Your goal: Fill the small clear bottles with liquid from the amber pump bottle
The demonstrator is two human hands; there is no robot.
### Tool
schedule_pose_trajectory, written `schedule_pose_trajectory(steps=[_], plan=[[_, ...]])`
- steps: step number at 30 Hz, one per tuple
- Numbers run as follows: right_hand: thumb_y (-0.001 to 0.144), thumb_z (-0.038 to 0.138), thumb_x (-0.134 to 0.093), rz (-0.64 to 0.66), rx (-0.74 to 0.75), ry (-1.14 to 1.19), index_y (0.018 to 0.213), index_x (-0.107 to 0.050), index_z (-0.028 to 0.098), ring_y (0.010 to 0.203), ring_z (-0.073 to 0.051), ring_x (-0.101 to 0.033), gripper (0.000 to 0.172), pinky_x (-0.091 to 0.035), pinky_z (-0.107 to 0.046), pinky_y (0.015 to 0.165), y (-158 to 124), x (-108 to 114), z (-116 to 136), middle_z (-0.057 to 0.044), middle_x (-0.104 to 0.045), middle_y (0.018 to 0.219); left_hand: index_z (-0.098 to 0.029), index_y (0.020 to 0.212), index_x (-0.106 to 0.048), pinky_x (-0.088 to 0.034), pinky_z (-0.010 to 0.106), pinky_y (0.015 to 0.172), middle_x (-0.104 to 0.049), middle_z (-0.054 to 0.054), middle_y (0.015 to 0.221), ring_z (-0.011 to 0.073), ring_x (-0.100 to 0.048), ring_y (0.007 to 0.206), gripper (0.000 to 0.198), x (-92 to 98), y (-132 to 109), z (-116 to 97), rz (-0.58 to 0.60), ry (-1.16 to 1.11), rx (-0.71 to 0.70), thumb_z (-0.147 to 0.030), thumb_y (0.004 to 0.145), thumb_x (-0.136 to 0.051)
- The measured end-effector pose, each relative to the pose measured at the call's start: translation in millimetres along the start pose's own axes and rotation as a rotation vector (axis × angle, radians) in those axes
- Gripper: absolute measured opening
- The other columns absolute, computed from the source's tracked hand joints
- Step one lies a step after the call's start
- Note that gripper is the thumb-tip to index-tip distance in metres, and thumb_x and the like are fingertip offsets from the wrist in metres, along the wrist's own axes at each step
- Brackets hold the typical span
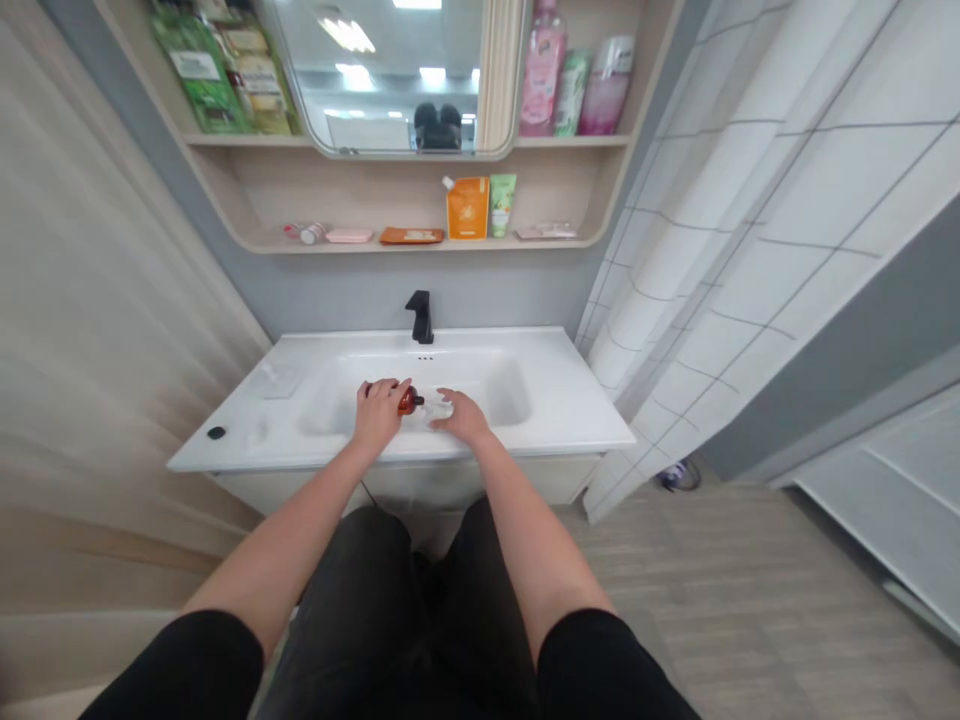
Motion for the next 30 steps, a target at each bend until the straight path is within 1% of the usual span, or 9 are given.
schedule_pose_trajectory(steps=[3, 7, 12, 20, 30], plan=[[0.069, 0.03, -0.105, -0.001, -0.002, 0.004, 0.151, -0.072, 0.029, 0.122, -0.03, -0.075, 0.088, -0.055, -0.046, 0.116, 0, 0, 0, -0.008, -0.078, 0.134, -0.028, 0.16, -0.063, -0.026, 0.064, 0.131, -0.069, 0.018, 0.147, 0.0359, -0.057, 0.142, 0.063, 0.4, 0, 0, 0.001, 0.007, 0.004, -0.012, 0.1, -0.049], [0.07, 0.031, -0.105, 0.002, 0.004, 0.002, 0.151, -0.071, 0.026, 0.125, -0.031, -0.075, 0.088, -0.054, -0.046, 0.118, 1, 1, 0, -0.01, -0.078, 0.134, -0.028, 0.161, -0.062, -0.025, 0.065, 0.132, -0.069, 0.019, 0.148, 0.0365, -0.056, 0.144, 0.065, 1.4, 0, -1, 0.013, 0.001, 0.01, -0.011, 0.099, -0.049], [0.068, 0.032, -0.105, -0.001, -0.002, 0.012, 0.149, -0.073, 0.029, 0.125, -0.031, -0.075, 0.087, -0.054, -0.047, 0.119, 1, 0, -1, -0.007, -0.079, 0.134, -0.029, 0.161, -0.062, -0.026, 0.066, 0.132, -0.069, 0.019, 0.148, 0.0366, -0.056, 0.144, 0.066, 3.2, 0, -2, 0.019, -0.003, 0.011, -0.011, 0.098, -0.049], [0.068, 0.031, -0.105, 0.005, -0.008, 0.017, 0.148, -0.073, 0.031, 0.126, -0.03, -0.075, 0.086, -0.053, -0.048, 0.121, 0, 2, 2, -0.006, -0.079, 0.134, -0.03, 0.161, -0.062, -0.024, 0.065, 0.133, -0.069, 0.018, 0.149, 0.0364, -0.056, 0.145, 0.066, 7.9, -1, -5, 0.028, -0.008, 0.012, -0.011, 0.099, -0.048], [0.067, 0.029, -0.105, 0.004, -0.01, 0.009, 0.149, -0.073, 0.029, 0.128, -0.031, -0.074, 0.087, -0.052, -0.047, 0.123, -1, 2, 4, -0.006, -0.079, 0.134, -0.03, 0.16, -0.063, -0.024, 0.066, 0.132, -0.069, 0.018, 0.149, 0.0365, -0.055, 0.145, 0.064, 10.3, 0, -7, 0.023, 0.003, 0.006, -0.011, 0.101, -0.047]])
Point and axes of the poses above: each hand's wrist, its own y-axis towards the middle knuckle, its own x-axis out of the back of the hand, z = x × y, the point moved 6 cm from there along y, towards the middle knuckle
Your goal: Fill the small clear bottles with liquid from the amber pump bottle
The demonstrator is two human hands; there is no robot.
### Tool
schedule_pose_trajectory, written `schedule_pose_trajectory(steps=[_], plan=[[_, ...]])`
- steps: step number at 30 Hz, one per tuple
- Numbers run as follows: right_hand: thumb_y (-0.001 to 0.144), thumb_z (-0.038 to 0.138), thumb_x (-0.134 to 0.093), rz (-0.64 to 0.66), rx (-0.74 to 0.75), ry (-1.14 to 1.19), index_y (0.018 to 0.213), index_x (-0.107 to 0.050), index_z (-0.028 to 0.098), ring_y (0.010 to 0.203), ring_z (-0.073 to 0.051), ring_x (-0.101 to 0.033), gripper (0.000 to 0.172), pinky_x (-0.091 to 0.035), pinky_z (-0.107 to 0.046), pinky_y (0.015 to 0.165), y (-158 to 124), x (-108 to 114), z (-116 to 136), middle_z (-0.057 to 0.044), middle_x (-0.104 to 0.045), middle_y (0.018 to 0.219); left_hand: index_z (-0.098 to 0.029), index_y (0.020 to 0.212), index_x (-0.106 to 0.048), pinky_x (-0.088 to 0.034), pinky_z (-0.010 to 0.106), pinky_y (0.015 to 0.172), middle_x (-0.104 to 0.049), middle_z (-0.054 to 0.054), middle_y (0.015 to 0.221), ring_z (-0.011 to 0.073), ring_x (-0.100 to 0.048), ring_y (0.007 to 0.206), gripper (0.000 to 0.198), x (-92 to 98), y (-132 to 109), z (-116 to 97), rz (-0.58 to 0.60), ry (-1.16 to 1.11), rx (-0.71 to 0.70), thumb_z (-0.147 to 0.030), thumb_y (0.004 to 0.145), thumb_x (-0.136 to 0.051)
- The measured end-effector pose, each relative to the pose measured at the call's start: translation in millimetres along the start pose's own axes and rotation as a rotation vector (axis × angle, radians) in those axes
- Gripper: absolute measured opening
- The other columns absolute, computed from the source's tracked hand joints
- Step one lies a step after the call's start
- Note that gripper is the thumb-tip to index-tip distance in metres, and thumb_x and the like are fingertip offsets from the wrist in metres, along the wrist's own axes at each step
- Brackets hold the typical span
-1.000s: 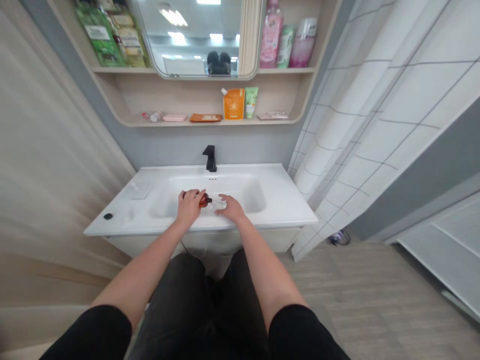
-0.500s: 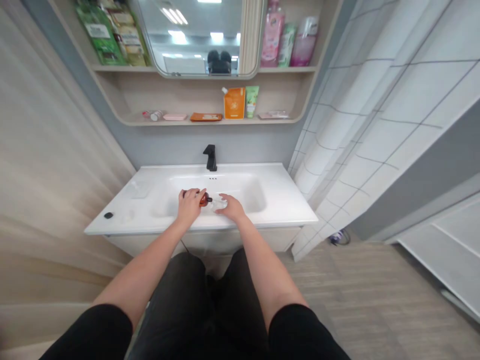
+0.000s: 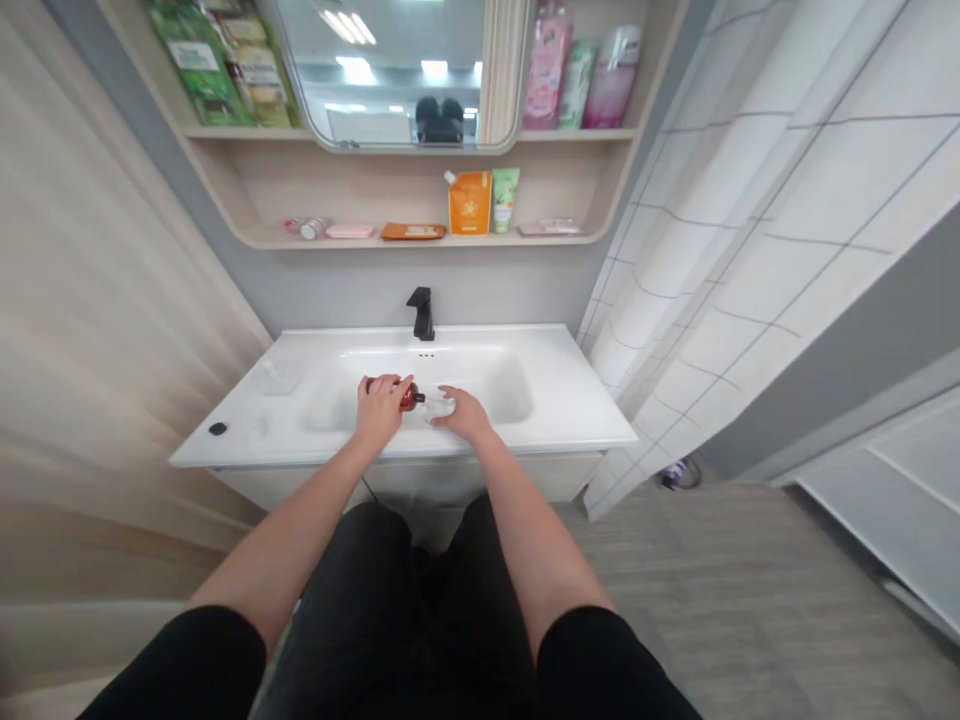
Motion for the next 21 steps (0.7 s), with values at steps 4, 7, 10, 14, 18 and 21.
schedule_pose_trajectory(steps=[4, 7, 10, 14, 18, 21], plan=[[0.068, 0.03, -0.104, 0.001, -0.001, 0.002, 0.149, -0.073, 0.03, 0.129, -0.031, -0.074, 0.086, -0.053, -0.047, 0.122, -0.7, 0.4, -0.4, -0.006, -0.078, 0.135, -0.029, 0.16, -0.063, -0.025, 0.065, 0.132, -0.069, 0.018, 0.148, 0.0362, -0.056, 0.144, 0.064, 0.6, -0.2, -0.4, -0.006, 0.005, -0.007, -0.01, 0.101, -0.046], [0.068, 0.029, -0.105, -0.003, 0.005, 0.001, 0.148, -0.073, 0.03, 0.129, -0.031, -0.074, 0.086, -0.053, -0.048, 0.122, -0.8, 0.5, -0.5, -0.006, -0.078, 0.135, -0.028, 0.16, -0.063, -0.025, 0.064, 0.132, -0.069, 0.018, 0.149, 0.0361, -0.055, 0.144, 0.063, 0.9, -0.2, -0.9, -0.005, 0.014, -0.01, -0.011, 0.102, -0.044], [0.067, 0.028, -0.104, -0.007, 0.013, -0.002, 0.149, -0.073, 0.028, 0.13, -0.031, -0.074, 0.087, -0.052, -0.048, 0.123, -0.5, 0.3, -0.3, -0.007, -0.078, 0.135, -0.029, 0.16, -0.063, -0.024, 0.064, 0.133, -0.068, 0.018, 0.149, 0.0364, -0.055, 0.145, 0.063, 1.2, -0.2, -1.3, -0.002, 0.012, -0.011, -0.011, 0.102, -0.044], [0.067, 0.029, -0.104, -0.007, 0.014, -0.008, 0.148, -0.073, 0.03, 0.129, -0.031, -0.074, 0.087, -0.052, -0.048, 0.123, -0.2, 0.0, -0.2, -0.006, -0.078, 0.134, -0.03, 0.161, -0.062, -0.023, 0.064, 0.133, -0.068, 0.018, 0.15, 0.0366, -0.054, 0.146, 0.065, 0.8, -0.1, -0.9, 0.005, -0.007, -0.004, -0.011, 0.102, -0.043], [0.066, 0.03, -0.105, -0.008, -0.008, -0.014, 0.152, -0.069, 0.032, 0.125, -0.03, -0.075, 0.092, -0.054, -0.047, 0.12, 0.0, 0.0, -2.0, -0.004, -0.078, 0.134, -0.03, 0.161, -0.063, -0.023, 0.065, 0.133, -0.068, 0.018, 0.149, 0.0368, -0.054, 0.146, 0.066, 0.2, -0.4, -0.6, -0.003, 0.007, -0.007, -0.01, 0.101, -0.043], [0.067, 0.031, -0.105, -0.001, -0.014, -0.018, 0.15, -0.07, 0.029, 0.127, -0.031, -0.075, 0.09, -0.054, -0.047, 0.12, 0.6, -0.8, -3.0, -0.006, -0.078, 0.135, -0.03, 0.16, -0.063, -0.023, 0.065, 0.133, -0.068, 0.017, 0.149, 0.0364, -0.054, 0.146, 0.066, 0.1, -0.6, -1.1, -0.004, 0.025, -0.013, -0.009, 0.101, -0.043]])
Point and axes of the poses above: each hand's wrist, its own y-axis towards the middle knuckle, its own x-axis out of the back of the hand, z = x × y, the point moved 6 cm from there along y, towards the middle knuckle
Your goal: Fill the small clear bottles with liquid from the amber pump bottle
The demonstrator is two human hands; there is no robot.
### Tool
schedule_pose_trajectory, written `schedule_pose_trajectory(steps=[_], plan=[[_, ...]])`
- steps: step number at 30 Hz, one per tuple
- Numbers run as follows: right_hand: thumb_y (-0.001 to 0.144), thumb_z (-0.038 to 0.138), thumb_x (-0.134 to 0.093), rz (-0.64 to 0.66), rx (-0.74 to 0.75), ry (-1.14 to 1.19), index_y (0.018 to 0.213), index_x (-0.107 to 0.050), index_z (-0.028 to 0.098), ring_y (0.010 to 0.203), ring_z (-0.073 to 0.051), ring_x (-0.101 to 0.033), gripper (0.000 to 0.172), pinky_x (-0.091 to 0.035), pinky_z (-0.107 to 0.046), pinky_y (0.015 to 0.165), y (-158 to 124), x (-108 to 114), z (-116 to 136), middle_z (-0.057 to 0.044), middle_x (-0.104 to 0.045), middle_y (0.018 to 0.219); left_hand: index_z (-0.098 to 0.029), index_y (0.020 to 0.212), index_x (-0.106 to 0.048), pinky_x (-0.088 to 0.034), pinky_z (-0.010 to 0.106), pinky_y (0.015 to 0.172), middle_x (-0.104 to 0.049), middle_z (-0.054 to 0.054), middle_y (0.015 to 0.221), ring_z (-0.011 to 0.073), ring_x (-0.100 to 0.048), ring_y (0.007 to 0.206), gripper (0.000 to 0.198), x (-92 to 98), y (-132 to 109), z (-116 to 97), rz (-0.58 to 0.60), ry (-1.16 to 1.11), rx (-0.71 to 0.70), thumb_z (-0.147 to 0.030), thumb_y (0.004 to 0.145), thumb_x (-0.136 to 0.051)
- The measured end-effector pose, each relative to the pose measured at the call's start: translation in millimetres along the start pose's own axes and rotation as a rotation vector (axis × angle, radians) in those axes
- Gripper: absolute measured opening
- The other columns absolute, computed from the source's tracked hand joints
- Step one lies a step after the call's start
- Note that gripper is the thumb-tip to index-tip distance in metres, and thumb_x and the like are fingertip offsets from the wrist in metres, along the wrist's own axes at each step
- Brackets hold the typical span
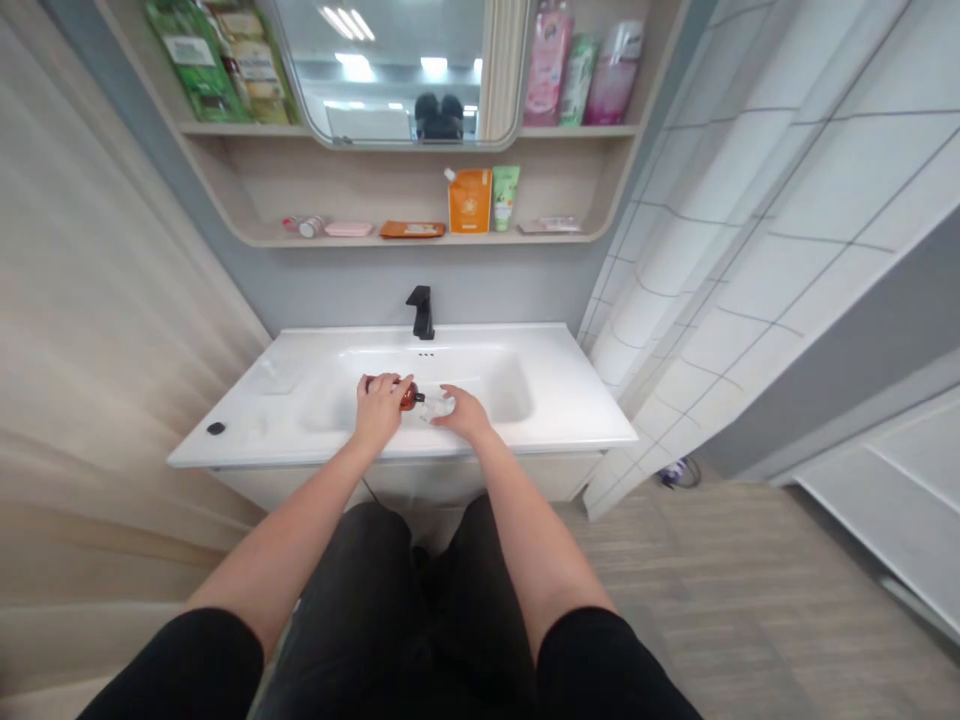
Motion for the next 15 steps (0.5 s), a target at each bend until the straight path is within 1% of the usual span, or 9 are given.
schedule_pose_trajectory(steps=[4, 15], plan=[[0.066, 0.03, -0.105, -0.001, 0.011, -0.01, 0.145, -0.074, 0.028, 0.129, -0.032, -0.074, 0.085, -0.053, -0.048, 0.122, 0.5, -0.1, 1.0, -0.007, -0.079, 0.136, -0.03, 0.161, -0.062, -0.022, 0.066, 0.133, -0.068, 0.017, 0.15, 0.0368, -0.053, 0.147, 0.068, 1.0, 0.1, -1.1, 0.005, 0.003, -0.003, -0.008, 0.099, -0.043], [0.066, 0.031, -0.105, 0.003, 0.023, -0.014, 0.145, -0.074, 0.029, 0.132, -0.032, -0.073, 0.084, -0.051, -0.048, 0.124, 0.6, 0.5, 1.9, -0.007, -0.078, 0.138, -0.031, 0.16, -0.063, -0.021, 0.062, 0.136, -0.067, 0.016, 0.15, 0.0353, -0.052, 0.149, 0.064, 2.7, 0.6, -2.3, -0.001, -0.016, -0.011, -0.011, 0.102, -0.042]])
Point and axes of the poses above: each hand's wrist, its own y-axis towards the middle knuckle, its own x-axis out of the back of the hand, z = x × y, the point moved 6 cm from there along y, towards the middle knuckle
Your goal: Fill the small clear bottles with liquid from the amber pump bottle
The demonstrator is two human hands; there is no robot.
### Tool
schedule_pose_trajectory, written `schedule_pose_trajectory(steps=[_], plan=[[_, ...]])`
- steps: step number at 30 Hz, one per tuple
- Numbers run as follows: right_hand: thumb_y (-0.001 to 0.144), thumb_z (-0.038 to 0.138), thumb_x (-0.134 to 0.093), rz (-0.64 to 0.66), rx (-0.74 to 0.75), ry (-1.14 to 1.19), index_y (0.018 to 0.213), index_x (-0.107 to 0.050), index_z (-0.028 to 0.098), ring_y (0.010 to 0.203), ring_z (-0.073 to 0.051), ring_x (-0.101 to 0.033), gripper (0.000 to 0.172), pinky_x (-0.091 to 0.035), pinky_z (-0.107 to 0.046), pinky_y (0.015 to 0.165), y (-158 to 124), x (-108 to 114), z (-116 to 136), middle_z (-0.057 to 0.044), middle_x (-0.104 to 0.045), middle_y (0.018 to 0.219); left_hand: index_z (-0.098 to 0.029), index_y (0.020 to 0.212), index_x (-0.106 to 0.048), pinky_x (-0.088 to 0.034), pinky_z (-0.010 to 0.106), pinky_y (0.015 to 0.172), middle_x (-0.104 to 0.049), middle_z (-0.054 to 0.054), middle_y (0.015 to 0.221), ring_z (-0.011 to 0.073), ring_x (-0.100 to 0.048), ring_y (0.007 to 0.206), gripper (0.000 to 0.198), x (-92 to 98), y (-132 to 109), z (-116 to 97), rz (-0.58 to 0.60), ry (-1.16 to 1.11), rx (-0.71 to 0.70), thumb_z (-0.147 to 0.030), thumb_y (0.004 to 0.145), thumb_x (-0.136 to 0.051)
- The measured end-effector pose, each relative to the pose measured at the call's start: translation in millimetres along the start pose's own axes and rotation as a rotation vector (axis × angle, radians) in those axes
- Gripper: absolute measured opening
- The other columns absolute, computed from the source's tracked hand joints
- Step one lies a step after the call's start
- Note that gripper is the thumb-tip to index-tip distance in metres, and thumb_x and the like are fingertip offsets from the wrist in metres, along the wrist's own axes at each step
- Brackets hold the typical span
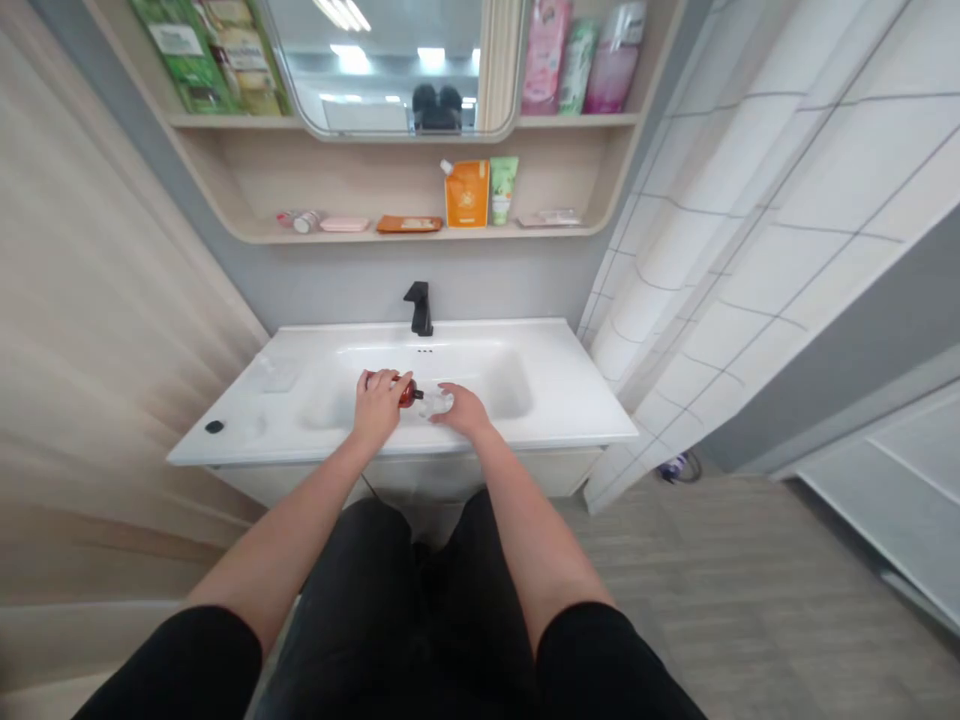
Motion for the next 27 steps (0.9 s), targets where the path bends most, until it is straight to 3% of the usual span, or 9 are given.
schedule_pose_trajectory(steps=[27], plan=[[0.064, 0.029, -0.106, 0.001, 0.005, 0.018, 0.142, -0.076, 0.028, 0.133, -0.034, -0.074, 0.084, -0.052, -0.051, 0.125, -0.3, 1.7, 1.9, -0.008, -0.079, 0.139, -0.029, 0.16, -0.064, -0.021, 0.064, 0.136, -0.068, 0.018, 0.152, 0.037, -0.053, 0.15, 0.065, 0.0, -0.1, -1.0, -0.011, 0.018, -0.015, -0.01, 0.101, -0.044]])
Point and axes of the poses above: each hand's wrist, its own y-axis towards the middle knuckle, its own x-axis out of the back of the hand, z = x × y, the point moved 6 cm from there along y, towards the middle knuckle
